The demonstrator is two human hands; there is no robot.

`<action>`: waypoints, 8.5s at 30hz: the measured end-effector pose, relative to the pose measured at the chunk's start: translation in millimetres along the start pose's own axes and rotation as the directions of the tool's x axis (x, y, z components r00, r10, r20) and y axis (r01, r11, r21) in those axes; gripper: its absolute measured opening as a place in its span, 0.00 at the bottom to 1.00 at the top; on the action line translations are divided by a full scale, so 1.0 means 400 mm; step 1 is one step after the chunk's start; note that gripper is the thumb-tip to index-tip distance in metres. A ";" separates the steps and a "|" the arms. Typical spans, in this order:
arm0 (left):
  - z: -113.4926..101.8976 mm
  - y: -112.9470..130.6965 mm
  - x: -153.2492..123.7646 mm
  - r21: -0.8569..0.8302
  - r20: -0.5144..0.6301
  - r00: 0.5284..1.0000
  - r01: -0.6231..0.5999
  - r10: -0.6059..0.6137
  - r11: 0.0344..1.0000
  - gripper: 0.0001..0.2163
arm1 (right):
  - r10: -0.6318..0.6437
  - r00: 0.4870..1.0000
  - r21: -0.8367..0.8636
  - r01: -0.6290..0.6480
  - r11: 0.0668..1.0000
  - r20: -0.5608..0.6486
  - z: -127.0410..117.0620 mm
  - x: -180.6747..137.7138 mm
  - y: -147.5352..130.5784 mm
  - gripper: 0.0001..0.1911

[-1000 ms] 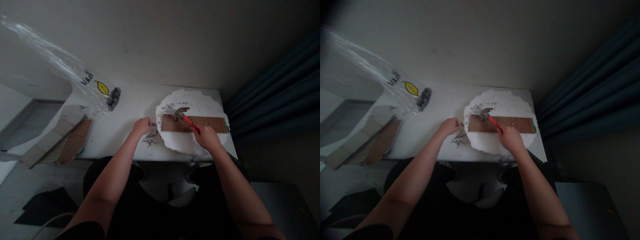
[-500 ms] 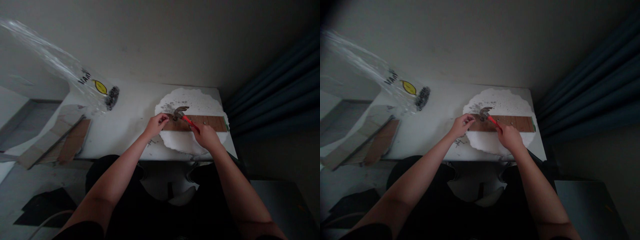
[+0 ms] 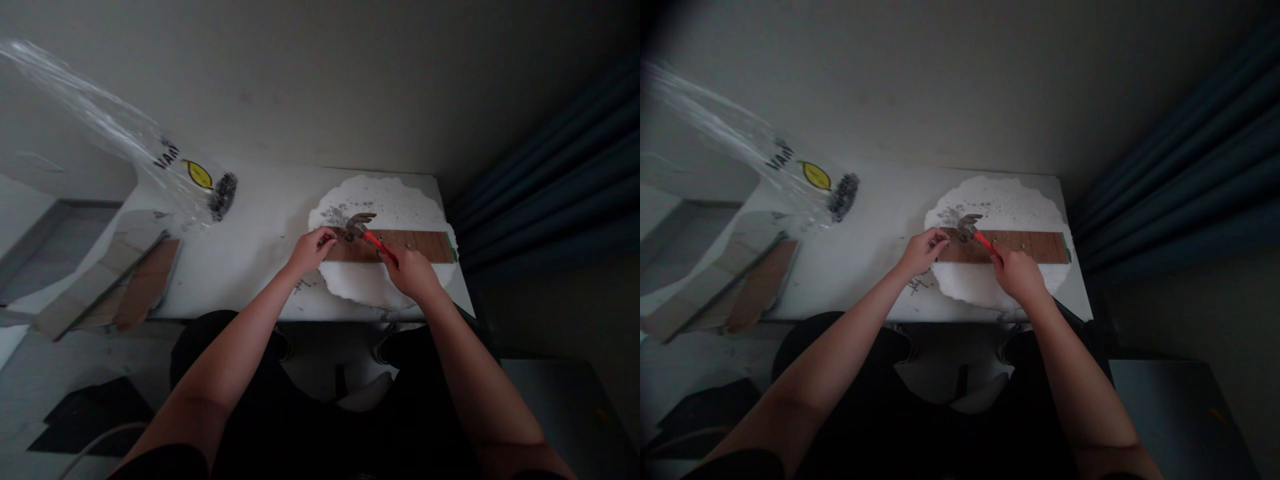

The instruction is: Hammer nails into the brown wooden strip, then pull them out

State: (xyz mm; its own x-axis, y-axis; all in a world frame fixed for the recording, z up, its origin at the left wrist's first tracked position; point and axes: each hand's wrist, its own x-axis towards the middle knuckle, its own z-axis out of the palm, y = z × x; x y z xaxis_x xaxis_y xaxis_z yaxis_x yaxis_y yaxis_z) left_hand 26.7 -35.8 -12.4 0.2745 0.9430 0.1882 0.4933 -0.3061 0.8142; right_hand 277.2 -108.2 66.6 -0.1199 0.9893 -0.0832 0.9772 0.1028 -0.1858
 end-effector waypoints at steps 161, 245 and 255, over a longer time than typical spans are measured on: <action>-0.005 -0.024 0.012 0.022 -0.032 0.997 -0.063 0.064 0.998 0.14 | -0.059 0.998 -0.043 0.059 0.997 -0.004 -0.027 -0.041 -0.085 0.25; -0.020 -0.014 0.029 -0.218 -0.079 0.996 0.032 -0.051 0.975 0.11 | 0.042 0.999 -0.018 -0.042 0.999 -0.003 -0.004 -0.005 0.013 0.23; -0.019 -0.001 0.013 0.071 0.002 0.999 -0.050 0.050 0.996 0.06 | 0.043 0.999 -0.010 -0.043 0.999 -0.001 -0.003 -0.004 0.016 0.24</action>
State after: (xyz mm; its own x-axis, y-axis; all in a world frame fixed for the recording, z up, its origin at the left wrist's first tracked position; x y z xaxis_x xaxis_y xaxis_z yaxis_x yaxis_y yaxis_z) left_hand 21.7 -29.5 -7.6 0.3005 0.9263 0.2273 0.5362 -0.3612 0.7629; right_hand 283.7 -109.2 66.9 -0.0777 0.9929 -0.0900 0.9831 0.0613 -0.1724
